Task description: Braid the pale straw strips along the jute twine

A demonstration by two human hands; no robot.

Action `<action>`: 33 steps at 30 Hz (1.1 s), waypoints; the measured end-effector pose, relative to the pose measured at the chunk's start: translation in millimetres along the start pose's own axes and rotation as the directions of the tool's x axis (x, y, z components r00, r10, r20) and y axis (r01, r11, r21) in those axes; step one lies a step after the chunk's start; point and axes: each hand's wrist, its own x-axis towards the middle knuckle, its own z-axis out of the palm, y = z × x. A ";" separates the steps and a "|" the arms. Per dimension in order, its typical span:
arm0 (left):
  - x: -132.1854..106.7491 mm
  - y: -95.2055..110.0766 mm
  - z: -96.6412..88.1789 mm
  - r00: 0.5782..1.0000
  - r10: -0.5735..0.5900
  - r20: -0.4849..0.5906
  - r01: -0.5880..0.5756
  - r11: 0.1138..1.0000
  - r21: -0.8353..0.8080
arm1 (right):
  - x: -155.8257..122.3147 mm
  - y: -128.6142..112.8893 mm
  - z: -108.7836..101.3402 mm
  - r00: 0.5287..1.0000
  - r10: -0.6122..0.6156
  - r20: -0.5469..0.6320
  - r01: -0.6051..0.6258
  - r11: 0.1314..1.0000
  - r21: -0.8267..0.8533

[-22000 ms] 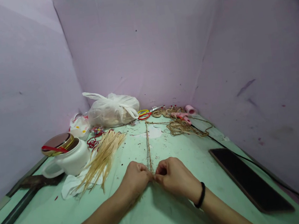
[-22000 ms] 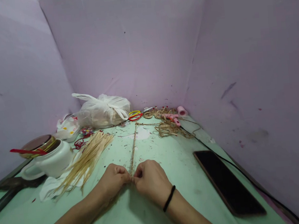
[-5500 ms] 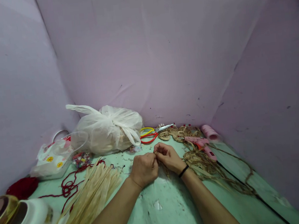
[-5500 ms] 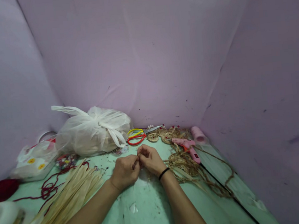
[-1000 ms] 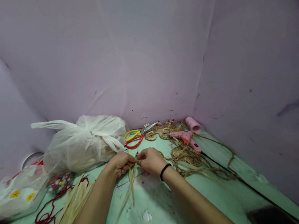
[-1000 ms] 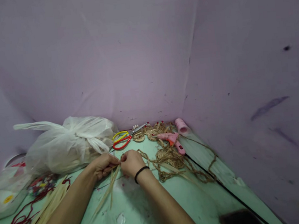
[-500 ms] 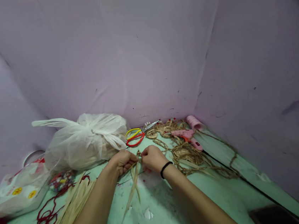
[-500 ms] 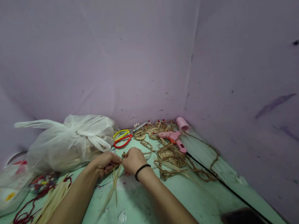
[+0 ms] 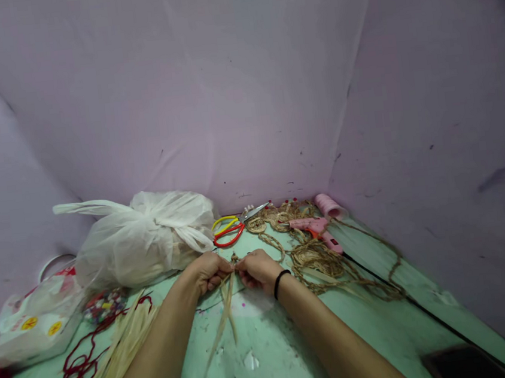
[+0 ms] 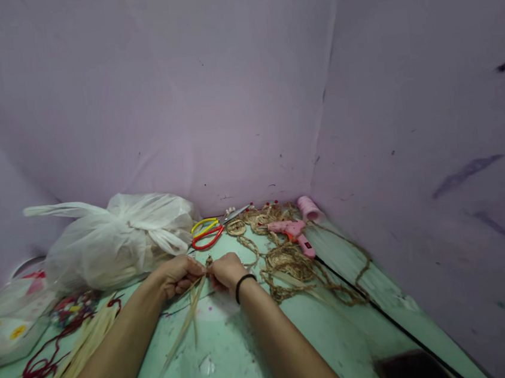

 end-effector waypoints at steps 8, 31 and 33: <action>-4.3 -1.1 4.6 0.985 0.123 -0.118 -0.095 0.970 0.224 | 24.5 16.2 -9.1 0.990 -0.131 0.043 0.138 0.926 -0.350; -12.8 1.3 8.8 0.946 0.236 -0.222 -0.144 0.921 0.363 | 8.4 1.7 3.4 0.996 -0.035 -0.078 0.011 0.958 -0.288; -15.6 4.1 9.0 0.926 0.262 -0.270 -0.114 0.879 0.463 | 8.3 3.0 3.3 0.996 -0.052 -0.071 0.031 0.962 -0.271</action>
